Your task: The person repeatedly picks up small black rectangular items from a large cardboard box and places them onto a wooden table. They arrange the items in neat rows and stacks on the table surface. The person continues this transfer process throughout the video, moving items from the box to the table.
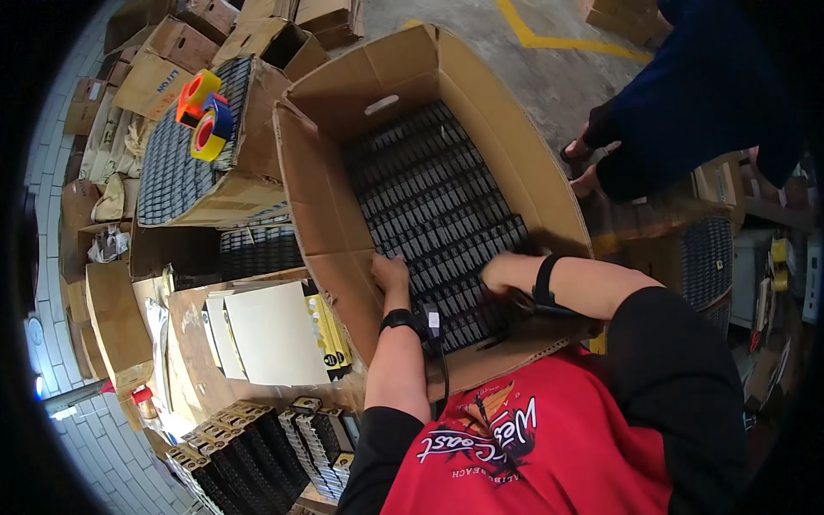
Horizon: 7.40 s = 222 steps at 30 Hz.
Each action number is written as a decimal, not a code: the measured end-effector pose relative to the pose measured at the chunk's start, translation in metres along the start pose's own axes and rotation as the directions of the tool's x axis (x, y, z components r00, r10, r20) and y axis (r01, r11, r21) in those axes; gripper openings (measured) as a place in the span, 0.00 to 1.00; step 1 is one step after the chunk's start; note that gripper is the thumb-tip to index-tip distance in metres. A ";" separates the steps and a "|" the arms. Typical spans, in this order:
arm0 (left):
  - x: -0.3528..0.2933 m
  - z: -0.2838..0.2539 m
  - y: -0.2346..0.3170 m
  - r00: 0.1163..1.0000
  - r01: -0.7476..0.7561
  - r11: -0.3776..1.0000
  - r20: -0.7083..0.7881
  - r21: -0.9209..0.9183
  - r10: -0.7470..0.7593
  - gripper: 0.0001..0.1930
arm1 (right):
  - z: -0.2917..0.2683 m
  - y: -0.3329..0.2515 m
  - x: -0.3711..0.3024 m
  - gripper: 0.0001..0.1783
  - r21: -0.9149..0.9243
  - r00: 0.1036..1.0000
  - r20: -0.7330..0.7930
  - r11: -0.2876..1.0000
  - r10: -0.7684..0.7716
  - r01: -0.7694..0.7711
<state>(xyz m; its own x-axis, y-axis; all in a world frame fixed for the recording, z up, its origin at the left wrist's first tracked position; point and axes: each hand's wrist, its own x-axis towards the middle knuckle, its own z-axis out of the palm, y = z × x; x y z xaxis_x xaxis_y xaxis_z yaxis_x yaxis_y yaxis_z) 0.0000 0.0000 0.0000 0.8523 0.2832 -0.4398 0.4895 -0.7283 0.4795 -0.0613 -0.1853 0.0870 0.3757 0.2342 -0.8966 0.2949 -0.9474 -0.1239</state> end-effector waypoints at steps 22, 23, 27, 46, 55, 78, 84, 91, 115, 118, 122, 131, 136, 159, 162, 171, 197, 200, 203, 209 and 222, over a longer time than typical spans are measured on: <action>0.022 0.002 -0.027 0.992 -0.034 0.957 0.104 -0.288 0.067 0.27 | -0.016 -0.023 0.092 0.16 0.835 0.747 -0.439 0.534 0.499 0.134; 0.018 -0.001 -0.020 0.994 -0.098 0.948 0.017 -0.303 0.108 0.27 | -0.019 -0.021 0.098 0.17 0.851 0.678 -0.462 0.501 0.571 0.159; 0.007 -0.021 0.028 0.936 -0.306 0.880 -0.283 -0.362 0.209 0.29 | -0.045 -0.011 0.075 0.22 0.844 0.428 -0.536 0.449 0.728 0.292; -0.244 -0.303 -0.193 0.695 -0.614 0.511 -0.719 -0.602 -0.012 0.26 | -0.106 -0.333 -0.140 0.23 -0.179 -0.105 -0.982 0.621 -0.155 0.763; -0.300 -0.208 -0.372 0.684 -0.160 0.807 -0.653 -0.568 -0.324 0.16 | 0.022 -0.420 0.005 0.18 0.014 0.387 -0.757 0.579 -0.527 0.815; -0.265 -0.279 -0.388 0.865 0.087 0.959 -0.497 0.271 0.062 0.26 | 0.017 -0.486 0.050 0.25 -0.188 0.358 -0.879 0.919 -0.315 0.347; -0.238 -0.233 -0.402 0.866 -0.147 0.875 -0.368 0.461 0.340 0.37 | 0.036 -0.483 0.058 0.34 -0.217 0.341 -0.844 0.846 -0.413 0.487; -0.250 -0.259 -0.408 0.867 -0.295 0.947 -0.379 0.130 0.323 0.33 | 0.021 -0.480 0.055 0.33 -0.017 0.598 -0.690 0.835 -0.409 0.550; -0.416 -0.439 -0.413 0.121 -0.690 0.629 -0.914 -0.358 -0.388 0.33 | -0.114 -0.529 -0.140 0.31 -0.092 -0.077 -0.801 -0.005 -0.594 0.996; -0.410 -0.531 -0.432 -0.051 -0.699 0.659 -0.900 -0.278 -0.433 0.35 | -0.170 -0.598 -0.162 0.25 -0.139 -0.139 -0.808 -0.043 -0.572 0.989; -0.360 -0.592 -0.477 -0.098 -0.468 0.805 -0.884 -0.364 -0.457 0.32 | -0.239 -0.674 -0.154 0.30 -0.032 0.104 -0.749 0.192 -0.655 0.981; -0.312 -0.537 -0.542 0.023 -0.636 0.555 -0.732 -0.536 -0.681 0.39 | -0.250 -0.615 -0.052 0.39 0.453 0.345 -0.519 0.090 -0.782 0.887; -0.349 -0.452 -0.510 0.074 -0.471 0.596 -0.702 -0.650 -0.708 0.24 | -0.209 -0.426 0.031 0.23 -0.485 0.555 -0.312 0.631 -0.771 0.605; -0.314 -0.318 -0.427 0.937 -0.006 -0.001 -0.005 -1.000 -0.349 0.25 | -0.030 -0.556 -0.077 0.13 -0.614 0.334 -0.003 0.266 -0.942 0.743; -0.312 -0.292 -0.460 0.764 -0.135 0.175 -0.215 -0.975 -0.608 0.20 | 0.079 -0.628 -0.049 0.13 -0.369 0.422 0.085 0.365 -0.902 0.855; -0.332 -0.200 -0.570 0.471 0.411 0.785 -0.629 -0.463 -0.618 0.20 | 0.075 -0.597 0.041 0.20 -0.840 0.582 -0.108 0.386 -0.806 0.380; -0.246 -0.294 -0.575 0.840 0.407 0.809 -0.522 0.425 -0.148 0.15 | -0.023 -0.591 0.127 0.13 -0.943 0.258 -0.207 0.262 -0.944 0.203; -0.249 -0.288 -0.575 0.775 0.406 0.832 -0.625 0.378 -0.095 0.14 | -0.021 -0.589 0.130 0.13 -0.935 0.262 -0.240 0.295 -0.935 0.196; -0.290 -0.296 -0.530 0.864 0.152 0.941 -0.503 0.303 0.022 0.13 | -0.021 -0.592 0.136 0.14 -0.935 0.295 -0.241 0.303 -0.924 0.186; -0.358 -0.232 -0.501 0.946 -0.066 0.959 -0.287 0.274 0.147 0.13 | -0.017 -0.600 0.125 0.20 -0.943 0.461 -0.190 0.292 -0.867 0.160; -0.325 -0.184 -0.530 0.789 0.216 0.945 -0.526 -0.245 -0.317 0.06 | 0.013 -0.493 0.107 0.15 -0.711 0.528 0.256 0.212 -0.810 0.670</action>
<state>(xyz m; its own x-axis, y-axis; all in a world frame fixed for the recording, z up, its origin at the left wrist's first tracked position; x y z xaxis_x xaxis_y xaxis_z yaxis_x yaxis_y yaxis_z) -0.5022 0.4089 0.0289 0.6146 0.7825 -0.0999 0.6923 -0.4743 0.5439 -0.1782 0.3044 0.0470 -0.2651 0.8352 -0.4818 0.9393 0.1109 -0.3246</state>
